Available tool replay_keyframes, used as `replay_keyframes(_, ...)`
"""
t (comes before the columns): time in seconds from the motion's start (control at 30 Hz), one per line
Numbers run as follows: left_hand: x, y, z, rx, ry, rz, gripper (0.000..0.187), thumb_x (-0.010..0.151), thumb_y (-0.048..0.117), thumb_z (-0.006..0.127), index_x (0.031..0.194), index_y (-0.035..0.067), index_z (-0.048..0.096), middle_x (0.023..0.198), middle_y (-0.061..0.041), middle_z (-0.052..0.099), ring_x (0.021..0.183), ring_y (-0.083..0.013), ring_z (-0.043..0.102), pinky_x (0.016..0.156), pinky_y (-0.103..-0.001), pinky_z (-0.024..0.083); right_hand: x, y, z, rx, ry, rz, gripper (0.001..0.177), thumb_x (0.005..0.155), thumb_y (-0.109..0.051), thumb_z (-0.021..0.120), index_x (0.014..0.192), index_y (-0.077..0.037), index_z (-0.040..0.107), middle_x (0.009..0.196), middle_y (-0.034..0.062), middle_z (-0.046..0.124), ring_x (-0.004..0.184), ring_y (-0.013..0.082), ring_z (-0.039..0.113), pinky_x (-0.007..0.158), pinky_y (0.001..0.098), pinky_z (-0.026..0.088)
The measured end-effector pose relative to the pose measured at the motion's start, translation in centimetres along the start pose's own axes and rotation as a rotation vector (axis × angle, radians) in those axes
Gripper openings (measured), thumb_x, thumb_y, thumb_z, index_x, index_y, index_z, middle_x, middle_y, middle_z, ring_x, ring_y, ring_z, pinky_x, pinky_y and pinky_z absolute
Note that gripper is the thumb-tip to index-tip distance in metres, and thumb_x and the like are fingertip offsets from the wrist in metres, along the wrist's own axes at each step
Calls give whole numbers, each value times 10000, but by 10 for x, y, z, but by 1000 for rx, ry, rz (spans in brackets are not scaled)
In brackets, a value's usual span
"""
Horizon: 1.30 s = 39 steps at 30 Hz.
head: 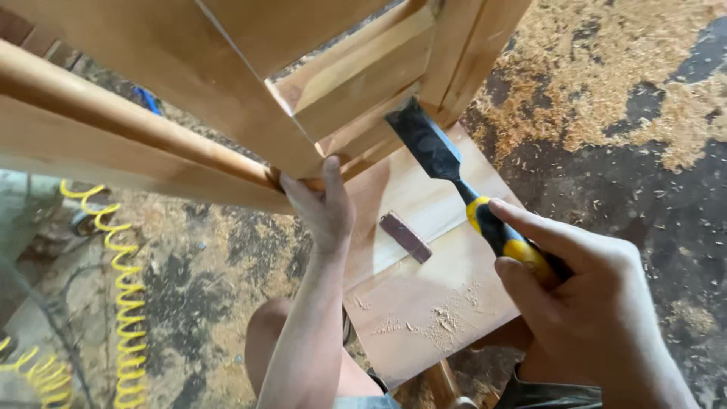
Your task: The person uses a chisel to remove wood from a chair frame. They also rub the wood with sandpaper.
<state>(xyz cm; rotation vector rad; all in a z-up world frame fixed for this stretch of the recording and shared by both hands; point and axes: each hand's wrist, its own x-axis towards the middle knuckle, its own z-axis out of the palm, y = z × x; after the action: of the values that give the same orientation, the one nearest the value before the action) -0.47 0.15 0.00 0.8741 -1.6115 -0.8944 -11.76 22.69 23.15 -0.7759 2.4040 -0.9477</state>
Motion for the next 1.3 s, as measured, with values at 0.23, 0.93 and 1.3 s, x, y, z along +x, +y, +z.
replay_keyframes(0.23,4,7,3,-44,-1,-10,439,1047,256,677,1327,-11,471,1231,-151,567,1174,-263,571,1065,-446,448,-9,-13,-6,-440,131,-448,497,764,-11,757,1259,1,713,1111,216,745,873,269,752,757,362,592)
replay_keyframes(0.93,13,23,1,-63,-25,46,462,1056,266,666,1314,-73,488,1274,-207,604,1235,-310,604,1121,-430,458,-10,-44,-2,-675,311,-577,375,841,-47,721,1213,-37,766,1074,134,774,750,251,732,680,346,578)
replay_keyframes(1.3,12,28,-1,-105,-36,-25,361,1037,220,668,1244,-39,523,1181,-172,632,1114,-264,659,1019,-389,531,-17,-9,36,-589,128,-322,627,926,-136,677,1518,-1,519,1111,215,622,852,363,690,710,474,572)
